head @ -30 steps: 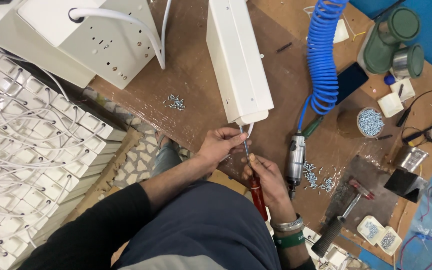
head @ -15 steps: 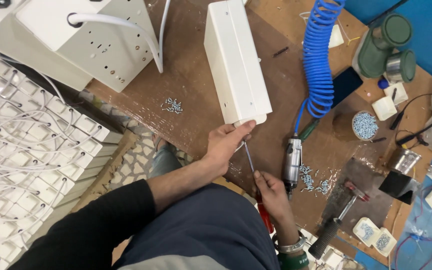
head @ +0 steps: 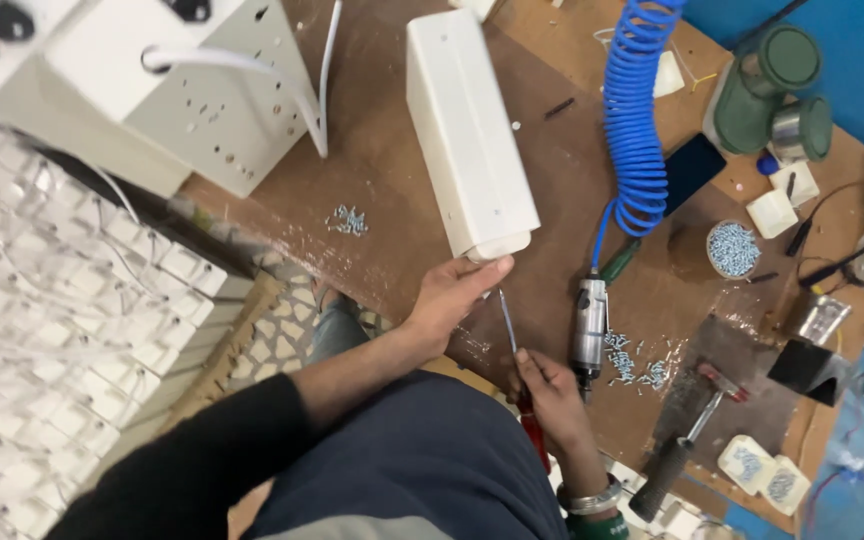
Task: The person assembles white electrical enclosures by inserting and tightening screws with a manual screwdriver and a pneumatic screwdriver. They open and close the enclosure, compare two units, and repeatedly secure the casing with screws while handling wires and small parts on a cluttered workbench.
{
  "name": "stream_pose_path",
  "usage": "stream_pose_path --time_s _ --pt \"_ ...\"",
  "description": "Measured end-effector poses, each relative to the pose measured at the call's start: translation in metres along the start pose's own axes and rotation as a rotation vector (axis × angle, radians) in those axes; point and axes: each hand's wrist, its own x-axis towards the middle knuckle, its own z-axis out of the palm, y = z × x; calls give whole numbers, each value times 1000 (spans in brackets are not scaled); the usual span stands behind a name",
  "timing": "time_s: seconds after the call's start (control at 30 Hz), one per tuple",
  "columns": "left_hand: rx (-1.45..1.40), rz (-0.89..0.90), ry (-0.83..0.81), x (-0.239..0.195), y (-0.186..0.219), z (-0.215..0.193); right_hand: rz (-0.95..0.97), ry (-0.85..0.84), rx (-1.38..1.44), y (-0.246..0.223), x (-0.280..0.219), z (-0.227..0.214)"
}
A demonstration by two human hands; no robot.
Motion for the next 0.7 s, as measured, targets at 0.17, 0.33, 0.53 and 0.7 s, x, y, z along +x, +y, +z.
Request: stream_pose_path --time_s 0.17,0.33,0.53,0.7 --pt "17 -231 64 -5 18 20 -17 -9 53 27 6 -19" --pt "-23 -149 81 6 3 16 -24 14 132 17 -4 -6" --pt "-50 -49 19 8 -8 4 -3 -16 259 21 -7 -5" --pt "105 -90 -76 -2 2 -1 24 3 266 12 -7 -4"
